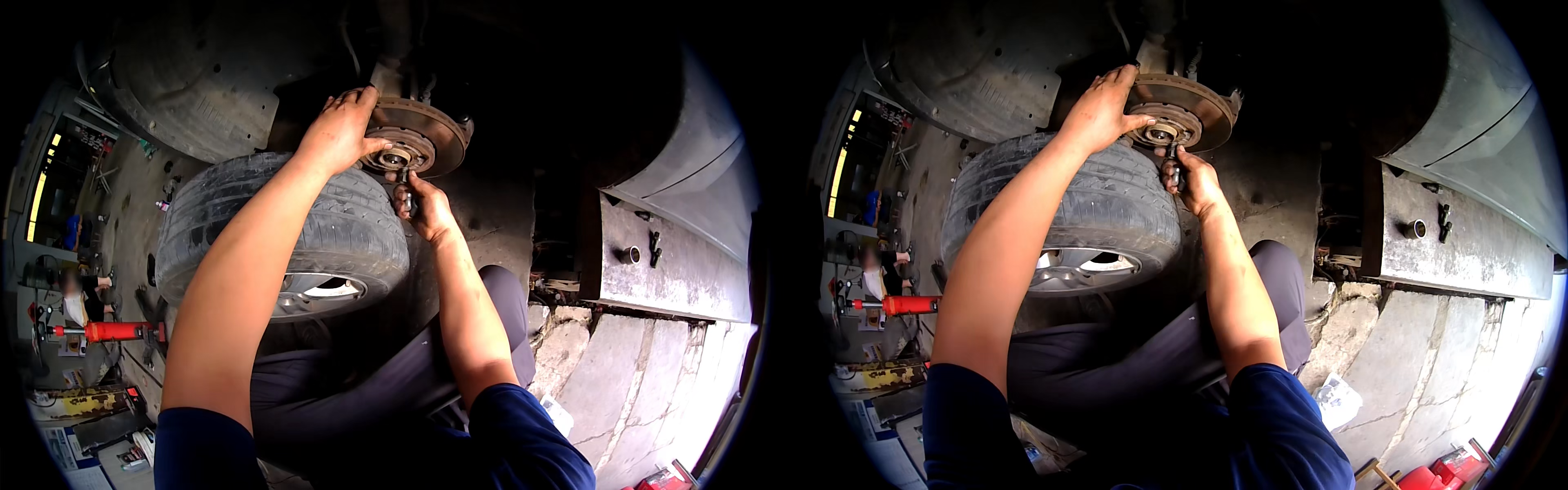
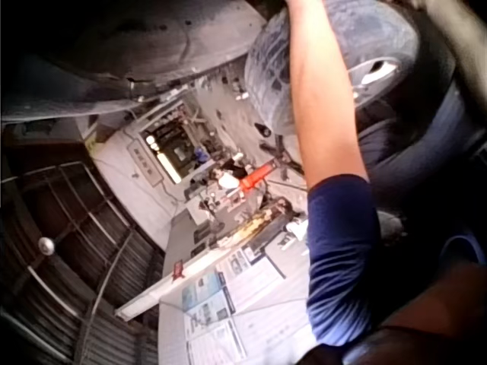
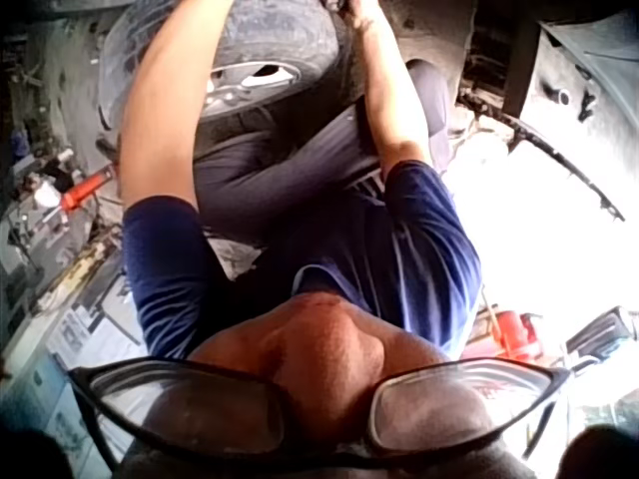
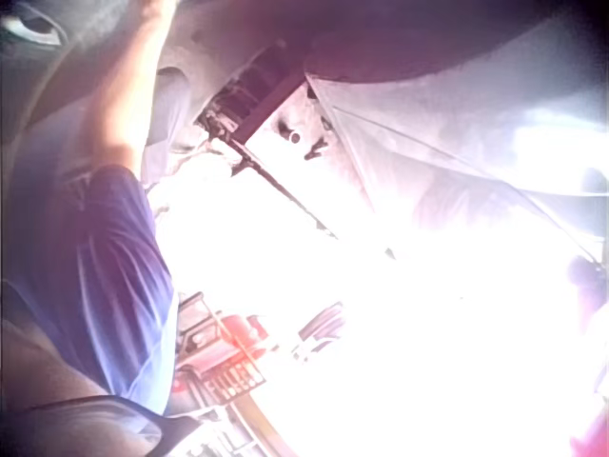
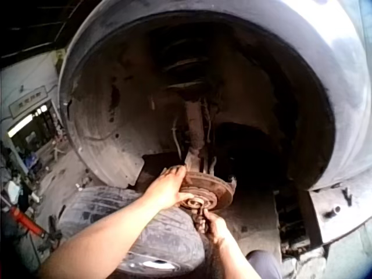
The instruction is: The person mounts a tire onto a car wheel hub, hand-tightens the lug nuts, and then uses an impact wrench to fully tighten them.
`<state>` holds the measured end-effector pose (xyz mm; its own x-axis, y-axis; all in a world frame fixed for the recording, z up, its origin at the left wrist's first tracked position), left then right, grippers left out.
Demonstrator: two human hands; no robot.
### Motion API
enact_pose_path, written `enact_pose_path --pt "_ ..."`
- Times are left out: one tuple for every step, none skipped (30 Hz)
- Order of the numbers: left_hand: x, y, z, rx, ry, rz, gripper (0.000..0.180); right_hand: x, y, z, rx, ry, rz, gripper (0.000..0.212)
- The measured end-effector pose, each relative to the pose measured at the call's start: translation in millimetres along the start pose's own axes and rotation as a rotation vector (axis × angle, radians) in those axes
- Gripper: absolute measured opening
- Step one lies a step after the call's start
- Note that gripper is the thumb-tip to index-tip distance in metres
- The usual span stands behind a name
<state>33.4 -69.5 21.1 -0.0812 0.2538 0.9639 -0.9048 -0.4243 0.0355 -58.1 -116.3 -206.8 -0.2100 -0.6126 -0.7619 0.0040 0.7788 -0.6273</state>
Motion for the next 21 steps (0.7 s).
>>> enact_pose_path --pt "1.8 0.4 1.2 -0.015 0.008 -0.001 0.071 -2.0 -0.4 1.9 -0.023 -0.049 0.079 0.040" --pt "3.3 1.2 2.2 -0.031 0.015 -0.002 0.070 -4.3 -0.3 3.1 -0.046 -0.097 0.158 0.037" --pt "5.1 -0.3 2.3 -0.046 0.011 0.011 0.069 -3.7 0.0 5.3 -0.023 -0.023 0.052 0.036" --pt "6.1 -1.1 2.4 -0.061 0.007 0.021 0.069 -3.0 -0.2 7.2 0.000 0.054 -0.055 0.034" --pt "6.6 -1.6 3.2 -0.077 0.003 0.030 0.068 -2.3 -1.2 8.8 0.022 0.133 -0.163 0.033" --pt "4.8 -9.6 -7.5 -0.046 0.004 0.028 0.067 -9.1 -2.4 1.4 0.023 0.327 -0.305 0.031" --pt "4.2 -7.5 -4.4 -0.043 0.016 0.023 0.066 -5.4 -12.4 -1.6 0.024 0.466 -0.462 0.032" --pt "3.9 -5.3 -2.3 -0.041 0.028 0.018 0.064 -2.2 -20.4 -0.7 0.121 0.557 -0.606 0.032" --pt "3.9 -4.8 -2.3 -0.043 0.032 0.003 0.064 -3.4 -29.4 -3.6 0.219 0.647 -0.746 0.032" --pt "4.2 -4.5 -2.9 -0.045 0.035 -0.010 0.064 -1.9 -25.6 -5.7 0.183 0.619 -0.759 0.035" --pt "4.5 -4.3 -3.7 -0.046 0.038 -0.023 0.063 -0.4 -16.1 -5.4 0.119 0.530 -0.592 0.035" --pt "4.4 -5.1 -4.6 -0.029 0.024 -0.034 0.063 -2.1 -10.2 -5.1 0.055 0.433 -0.432 0.035" --pt "3.9 -5.8 -5.7 -0.011 0.009 -0.044 0.064 -5.1 -5.2 -5.9 -0.010 0.335 -0.273 0.034" --pt "4.2 -7.9 -7.4 0.008 -0.007 -0.054 0.064 -20.9 -0.3 -7.2 -0.106 0.068 0.028 0.029" --pt "4.6 -5.0 -4.3 -0.009 0.003 -0.040 0.065 -17.1 -2.2 -5.0 -0.100 0.058 0.033 0.028" --pt "5.4 -2.9 -1.8 -0.024 0.012 -0.026 0.066 -12.9 -2.6 -0.6 -0.095 0.047 0.038 0.027" --pt "6.2 -0.8 0.7 -0.039 0.022 -0.011 0.067 -9.9 -2.7 3.1 -0.090 0.036 0.044 0.026" --pt "5.1 -0.2 0.7 -0.030 0.025 -0.008 0.067 -6.1 -3.0 3.3 -0.053 0.049 -0.057 0.033" --pt "3.8 0.7 1.1 -0.022 0.028 -0.006 0.067 6.6 -7.4 6.3 0.011 0.220 -0.302 0.036" --pt "2.6 1.8 2.1 -0.014 0.032 -0.004 0.067 13.5 -12.5 9.9 0.076 0.390 -0.548 0.038" --pt "2.1 2.2 1.4 -0.015 0.034 0.001 0.068 16.1 -18.7 7.6 0.138 0.556 -0.793 0.041"
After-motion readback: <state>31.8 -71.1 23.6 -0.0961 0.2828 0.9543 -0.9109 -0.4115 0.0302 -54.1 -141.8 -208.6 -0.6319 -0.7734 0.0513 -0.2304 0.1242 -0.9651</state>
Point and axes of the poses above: each hand's wrist, its own z-axis towards the middle knuckle, its own x-axis out of the back of the hand, y = z × x, the point moved 8 cm from there along z, towards the middle knuckle, and after that the axes turned 6 degrees about -z, right-handed, at the moved point
